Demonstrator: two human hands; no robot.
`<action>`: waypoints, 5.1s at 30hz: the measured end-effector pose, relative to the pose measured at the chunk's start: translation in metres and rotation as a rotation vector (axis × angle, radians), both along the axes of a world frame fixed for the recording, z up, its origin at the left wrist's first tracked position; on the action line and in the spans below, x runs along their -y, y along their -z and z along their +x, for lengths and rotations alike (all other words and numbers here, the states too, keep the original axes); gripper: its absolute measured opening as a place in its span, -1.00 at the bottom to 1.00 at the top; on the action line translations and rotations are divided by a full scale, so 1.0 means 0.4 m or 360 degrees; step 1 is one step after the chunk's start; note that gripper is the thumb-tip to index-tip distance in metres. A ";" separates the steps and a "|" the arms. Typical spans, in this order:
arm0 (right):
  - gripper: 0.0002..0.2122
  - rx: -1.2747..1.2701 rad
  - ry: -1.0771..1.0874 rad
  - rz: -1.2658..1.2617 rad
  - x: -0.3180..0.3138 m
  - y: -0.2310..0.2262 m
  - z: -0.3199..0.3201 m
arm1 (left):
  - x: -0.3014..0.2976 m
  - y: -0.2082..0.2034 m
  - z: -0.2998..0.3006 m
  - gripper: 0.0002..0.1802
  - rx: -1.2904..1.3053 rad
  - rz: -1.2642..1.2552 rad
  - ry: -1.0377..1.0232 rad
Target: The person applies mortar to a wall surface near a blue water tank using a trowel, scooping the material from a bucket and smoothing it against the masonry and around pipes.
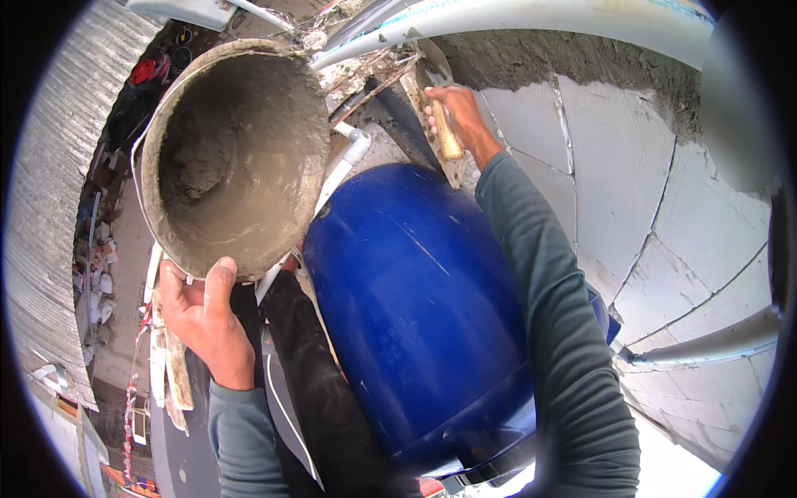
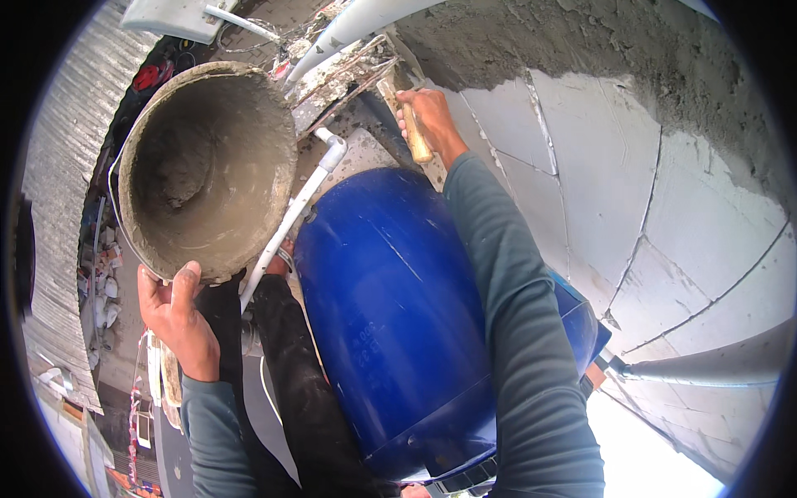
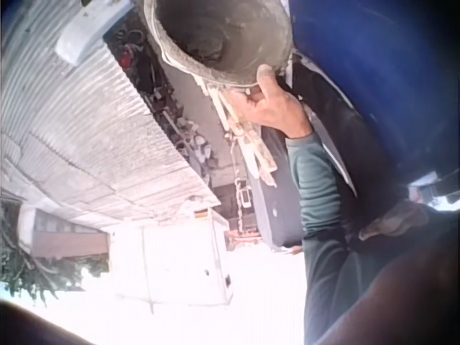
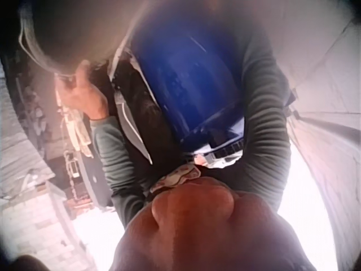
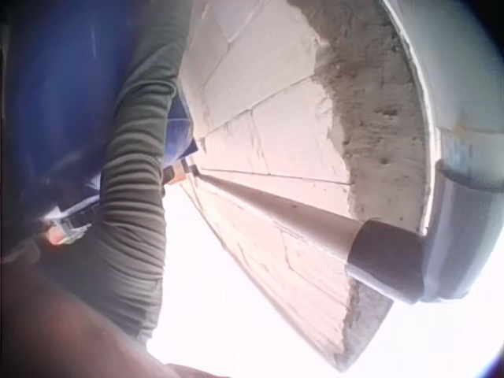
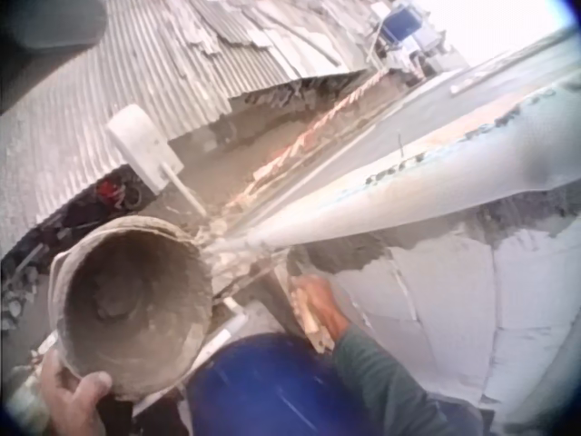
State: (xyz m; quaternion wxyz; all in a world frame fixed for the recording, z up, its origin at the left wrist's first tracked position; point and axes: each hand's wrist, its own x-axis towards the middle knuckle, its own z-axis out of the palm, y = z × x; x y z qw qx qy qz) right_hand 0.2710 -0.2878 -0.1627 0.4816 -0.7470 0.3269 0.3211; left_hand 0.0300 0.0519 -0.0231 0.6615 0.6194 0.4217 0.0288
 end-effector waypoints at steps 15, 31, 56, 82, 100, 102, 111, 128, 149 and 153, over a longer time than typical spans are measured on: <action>-0.74 0.0025 0.0028 -0.0063 0.017 0.036 0.059 | 0.009 -0.003 0.009 -0.71 0.0002 -0.0003 -0.0002; -0.74 -0.0113 -0.0213 -0.0079 0.103 0.037 -0.001 | 0.009 -0.002 0.012 -0.70 -0.0029 0.0037 -0.0077; -0.73 -0.0145 -0.0177 -0.0208 0.096 -0.056 -0.056 | 0.010 -0.001 0.012 -0.67 -0.0002 -0.0020 -0.0069; -0.59 0.0231 -0.1399 -0.1009 -0.017 -0.217 -0.064 | 0.037 0.014 0.020 -0.73 -0.0019 -0.0066 -0.0110; -0.86 0.1176 -0.1970 -0.0127 -0.501 -0.244 -0.292 | -0.013 0.035 0.003 -0.65 0.0052 -0.0119 -0.0063; -0.83 0.1066 -0.2136 0.0151 -0.479 -0.242 -0.354 | -0.022 0.036 0.002 -0.62 0.0060 -0.0166 -0.0109; -0.81 0.1427 -0.2297 -0.0061 -0.479 -0.262 -0.279 | -0.028 0.041 -0.002 -0.57 0.0038 -0.0118 0.0027; -0.89 0.1166 -0.2335 0.0181 -0.347 -0.263 -0.356 | -0.031 0.027 -0.002 -0.57 0.0079 -0.0123 0.0013; -0.58 0.1477 -0.2279 -0.0148 -0.325 -0.213 -0.312 | -0.043 0.002 -0.013 -0.66 0.0167 -0.0237 0.0055; -0.59 0.1320 -0.1963 0.0120 -0.342 -0.206 -0.325 | -0.041 0.012 -0.010 -0.68 0.0141 -0.0154 0.0062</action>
